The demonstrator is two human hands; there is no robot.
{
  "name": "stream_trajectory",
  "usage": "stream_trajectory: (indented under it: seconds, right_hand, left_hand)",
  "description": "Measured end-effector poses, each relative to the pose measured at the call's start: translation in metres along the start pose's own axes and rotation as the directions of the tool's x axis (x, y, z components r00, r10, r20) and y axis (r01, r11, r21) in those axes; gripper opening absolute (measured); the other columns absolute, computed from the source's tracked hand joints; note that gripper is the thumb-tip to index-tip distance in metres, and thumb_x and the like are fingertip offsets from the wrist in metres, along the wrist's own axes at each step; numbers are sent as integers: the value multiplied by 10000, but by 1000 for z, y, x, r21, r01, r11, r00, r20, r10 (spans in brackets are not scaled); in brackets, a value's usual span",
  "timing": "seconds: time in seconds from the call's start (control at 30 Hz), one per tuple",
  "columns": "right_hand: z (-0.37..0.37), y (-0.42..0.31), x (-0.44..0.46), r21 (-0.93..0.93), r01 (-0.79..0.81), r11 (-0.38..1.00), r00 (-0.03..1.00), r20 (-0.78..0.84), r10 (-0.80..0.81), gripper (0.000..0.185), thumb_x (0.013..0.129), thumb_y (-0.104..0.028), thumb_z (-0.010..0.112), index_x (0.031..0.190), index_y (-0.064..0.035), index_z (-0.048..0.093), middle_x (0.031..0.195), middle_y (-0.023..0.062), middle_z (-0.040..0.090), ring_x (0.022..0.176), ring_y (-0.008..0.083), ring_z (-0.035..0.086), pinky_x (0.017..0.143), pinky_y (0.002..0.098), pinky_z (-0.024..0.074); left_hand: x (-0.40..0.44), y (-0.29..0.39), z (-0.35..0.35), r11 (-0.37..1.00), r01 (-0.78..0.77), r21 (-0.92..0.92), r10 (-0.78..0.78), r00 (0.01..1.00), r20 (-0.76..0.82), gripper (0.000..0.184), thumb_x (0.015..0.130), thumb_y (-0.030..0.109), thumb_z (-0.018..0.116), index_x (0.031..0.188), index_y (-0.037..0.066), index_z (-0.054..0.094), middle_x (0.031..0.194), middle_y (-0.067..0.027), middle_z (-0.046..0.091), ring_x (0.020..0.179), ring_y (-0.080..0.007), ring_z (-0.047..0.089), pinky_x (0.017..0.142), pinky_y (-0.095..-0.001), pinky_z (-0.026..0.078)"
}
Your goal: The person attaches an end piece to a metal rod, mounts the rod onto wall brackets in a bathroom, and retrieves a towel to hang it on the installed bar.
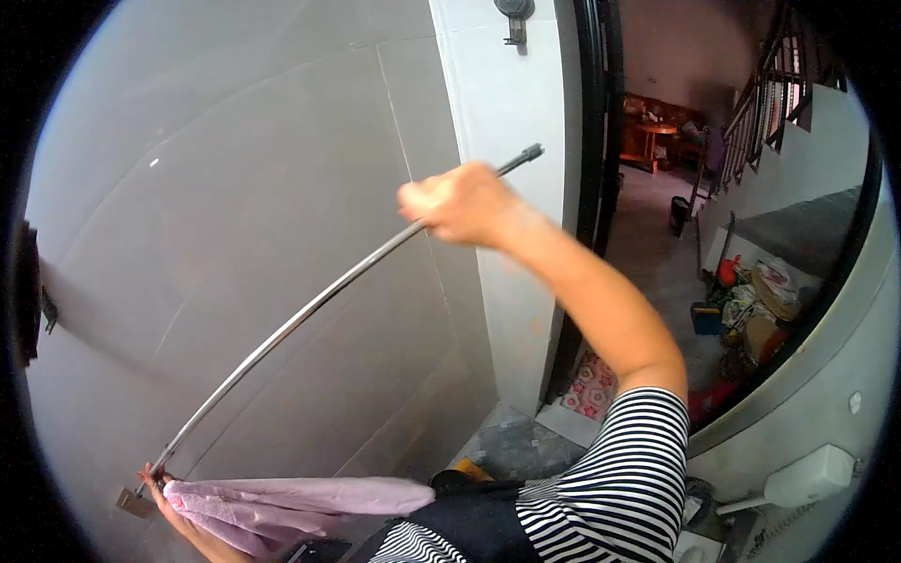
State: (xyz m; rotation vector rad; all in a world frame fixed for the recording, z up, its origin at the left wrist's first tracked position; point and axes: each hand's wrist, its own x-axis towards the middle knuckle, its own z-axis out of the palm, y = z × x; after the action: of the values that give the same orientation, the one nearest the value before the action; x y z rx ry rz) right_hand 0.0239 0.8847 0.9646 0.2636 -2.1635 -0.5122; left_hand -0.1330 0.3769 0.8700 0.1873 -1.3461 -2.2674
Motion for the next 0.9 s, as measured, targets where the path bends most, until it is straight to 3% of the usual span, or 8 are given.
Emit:
stream_trajectory:
  seconds: [0.33,0.47,0.53,0.6,0.67,0.7,0.8,0.9]
  right_hand:
    - [-48,78,-77,-103,-321,941,942,66,328,447,738,-261,723,557,-44,376,472,84,387,393,217,414,415,318,300]
    - [-60,78,-91,404,-572,713,818,348,459,400,733,-212,730,593,-66,385,480,8,362,436,50,347,423,254,231]
    - [-75,69,-94,578,-758,302,649,625,435,291,750,-206,713,724,-79,453,492,-26,400,411,69,310,402,245,240]
    - [-67,79,-112,743,-662,95,725,603,332,253,791,-232,691,837,-93,485,517,-56,426,405,44,292,395,207,215]
    - [-51,79,-115,853,-257,-455,845,426,322,247,827,-273,665,857,-73,524,550,-29,483,390,29,280,370,180,228]
    - [-47,77,-114,872,-152,-466,782,394,482,259,837,-310,655,884,-75,557,599,-20,521,381,17,272,354,160,259]
    - [-23,71,-102,910,56,-411,170,397,902,277,847,-355,630,911,-88,599,680,-29,509,408,38,276,404,172,325]
    - [-12,75,-99,891,97,-444,249,410,877,295,914,-344,533,911,-54,586,610,-33,456,380,36,225,368,170,244]
  left_hand:
    - [-14,3,-22,992,120,51,-120,993,12,365,893,408,556,1054,81,551,736,13,434,569,-69,424,496,-232,366]
    - [-14,16,-16,987,156,32,-158,986,48,365,889,408,563,1057,84,550,757,8,443,598,-79,448,518,-243,391]
    - [26,-6,-41,997,-69,46,64,993,97,386,868,426,585,1064,95,547,817,-5,469,719,-123,497,604,-289,443]
    - [37,-3,-43,961,260,-94,-245,959,146,430,849,456,600,1090,105,545,888,-14,490,775,-145,508,654,-300,455]
    - [41,-6,-46,966,257,-19,-252,958,137,413,847,454,601,1103,132,557,917,-19,513,772,-145,523,641,-307,459]
    - [53,-16,-49,967,248,-58,-242,966,89,387,861,446,579,1091,134,576,882,-17,543,723,-132,530,606,-299,462]
    - [32,-16,-45,998,68,5,-67,962,266,238,897,328,545,999,136,641,804,-36,579,673,-134,544,573,-272,472]
    - [4,-6,-26,994,69,-86,-34,933,358,229,897,251,555,984,55,635,832,-54,589,735,-155,552,646,-280,478]
